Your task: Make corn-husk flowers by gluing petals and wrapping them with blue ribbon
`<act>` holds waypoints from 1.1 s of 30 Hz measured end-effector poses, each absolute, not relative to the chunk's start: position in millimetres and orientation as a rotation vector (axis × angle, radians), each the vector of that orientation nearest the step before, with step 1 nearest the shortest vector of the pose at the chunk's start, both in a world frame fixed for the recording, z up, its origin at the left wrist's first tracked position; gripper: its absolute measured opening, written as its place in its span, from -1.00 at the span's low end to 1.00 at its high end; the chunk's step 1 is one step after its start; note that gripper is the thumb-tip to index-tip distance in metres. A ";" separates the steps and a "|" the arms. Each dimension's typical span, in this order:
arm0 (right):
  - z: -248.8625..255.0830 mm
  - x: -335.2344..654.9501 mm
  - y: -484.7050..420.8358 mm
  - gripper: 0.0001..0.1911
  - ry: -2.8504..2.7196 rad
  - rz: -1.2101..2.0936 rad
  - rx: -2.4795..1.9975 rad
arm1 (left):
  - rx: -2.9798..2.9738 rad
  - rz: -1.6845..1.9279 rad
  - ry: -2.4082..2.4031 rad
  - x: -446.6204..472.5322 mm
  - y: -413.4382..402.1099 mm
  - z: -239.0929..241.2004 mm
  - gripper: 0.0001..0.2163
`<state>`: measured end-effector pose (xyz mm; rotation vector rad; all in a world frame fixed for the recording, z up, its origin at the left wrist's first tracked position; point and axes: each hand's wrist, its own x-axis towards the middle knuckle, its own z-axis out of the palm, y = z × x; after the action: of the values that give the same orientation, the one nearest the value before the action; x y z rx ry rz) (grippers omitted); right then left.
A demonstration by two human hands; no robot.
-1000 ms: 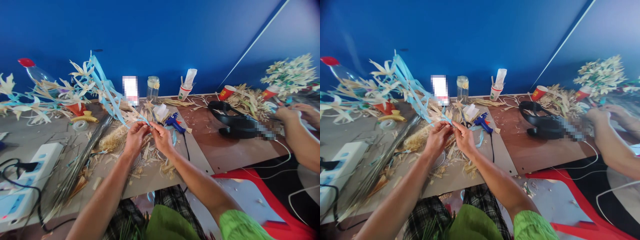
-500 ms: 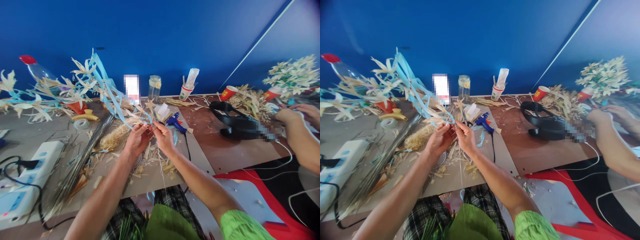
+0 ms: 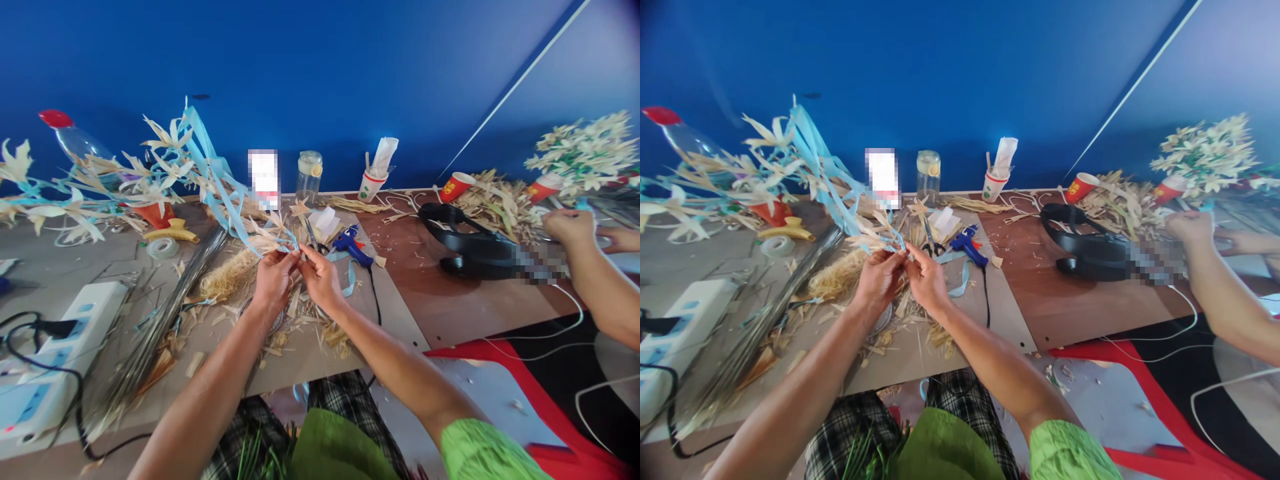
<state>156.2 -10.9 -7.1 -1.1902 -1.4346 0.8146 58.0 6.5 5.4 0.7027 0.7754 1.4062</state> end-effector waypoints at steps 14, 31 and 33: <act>-4.3 165.2 -5.1 -0.67 -1.187 0.870 -1.284 | 0.702 1.219 0.860 41.6 4.8 15.7 -0.75; -2.9 168.9 -3.6 -0.69 -1.369 0.878 -1.211 | 0.810 1.201 0.840 42.0 4.4 13.9 -0.75; -3.5 171.6 1.7 -0.67 -1.248 0.964 -1.163 | 0.797 1.158 0.817 41.1 3.6 13.7 -0.74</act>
<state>171.6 1.7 -3.5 -1.1628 -1.2482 0.9636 41.1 3.6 13.7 0.7967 0.8174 1.1577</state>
